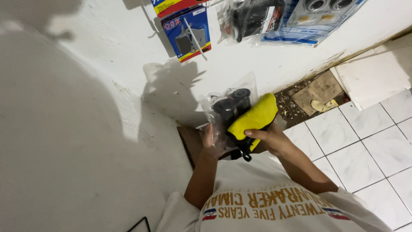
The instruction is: Cleaning a pair of motorcycle hand grips inside their plastic packaging using a yellow cloth.
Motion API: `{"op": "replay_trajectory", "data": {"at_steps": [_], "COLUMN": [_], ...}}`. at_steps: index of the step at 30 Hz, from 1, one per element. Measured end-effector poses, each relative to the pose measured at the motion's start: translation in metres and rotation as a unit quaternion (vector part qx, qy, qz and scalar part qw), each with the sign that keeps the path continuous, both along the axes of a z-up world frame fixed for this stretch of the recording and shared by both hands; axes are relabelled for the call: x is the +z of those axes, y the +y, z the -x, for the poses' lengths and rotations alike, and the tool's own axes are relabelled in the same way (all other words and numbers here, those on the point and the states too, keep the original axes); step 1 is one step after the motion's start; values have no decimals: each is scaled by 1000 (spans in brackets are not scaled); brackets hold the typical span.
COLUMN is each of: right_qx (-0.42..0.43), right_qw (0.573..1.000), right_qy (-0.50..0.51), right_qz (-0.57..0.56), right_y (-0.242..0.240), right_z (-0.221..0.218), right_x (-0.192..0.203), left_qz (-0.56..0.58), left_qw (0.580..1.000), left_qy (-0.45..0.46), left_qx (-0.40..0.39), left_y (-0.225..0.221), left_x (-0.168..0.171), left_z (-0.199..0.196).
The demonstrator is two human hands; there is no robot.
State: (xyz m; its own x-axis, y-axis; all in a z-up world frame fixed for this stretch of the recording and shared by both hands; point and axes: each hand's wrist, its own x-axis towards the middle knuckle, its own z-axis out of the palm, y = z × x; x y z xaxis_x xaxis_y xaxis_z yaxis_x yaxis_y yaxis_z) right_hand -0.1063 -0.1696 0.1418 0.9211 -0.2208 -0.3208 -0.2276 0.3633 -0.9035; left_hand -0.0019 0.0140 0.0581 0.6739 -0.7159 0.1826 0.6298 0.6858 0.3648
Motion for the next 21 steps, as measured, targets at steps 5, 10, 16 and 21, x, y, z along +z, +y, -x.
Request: {"op": "replay_trajectory", "data": {"at_steps": [5, 10, 16, 21], "right_qx": [-37, -34, 72, 34], "right_qw": [998, 996, 992, 999], "right_qy": [-18, -73, -73, -37], "right_qz": [56, -47, -68, -3], "right_y": [-15, -22, -48, -39], "right_z": [-7, -2, 6, -3], "right_x": [-8, -13, -31, -15], "left_qz": [-111, -174, -378, -191], "left_qw": [989, 949, 785, 862], "left_qy": [-83, -262, -365, -350], "left_qx": [-49, -11, 327, 311], "left_y": [0, -3, 34, 64], "left_x": [-45, -11, 125, 158], "left_z": [-13, -24, -12, 51]}}
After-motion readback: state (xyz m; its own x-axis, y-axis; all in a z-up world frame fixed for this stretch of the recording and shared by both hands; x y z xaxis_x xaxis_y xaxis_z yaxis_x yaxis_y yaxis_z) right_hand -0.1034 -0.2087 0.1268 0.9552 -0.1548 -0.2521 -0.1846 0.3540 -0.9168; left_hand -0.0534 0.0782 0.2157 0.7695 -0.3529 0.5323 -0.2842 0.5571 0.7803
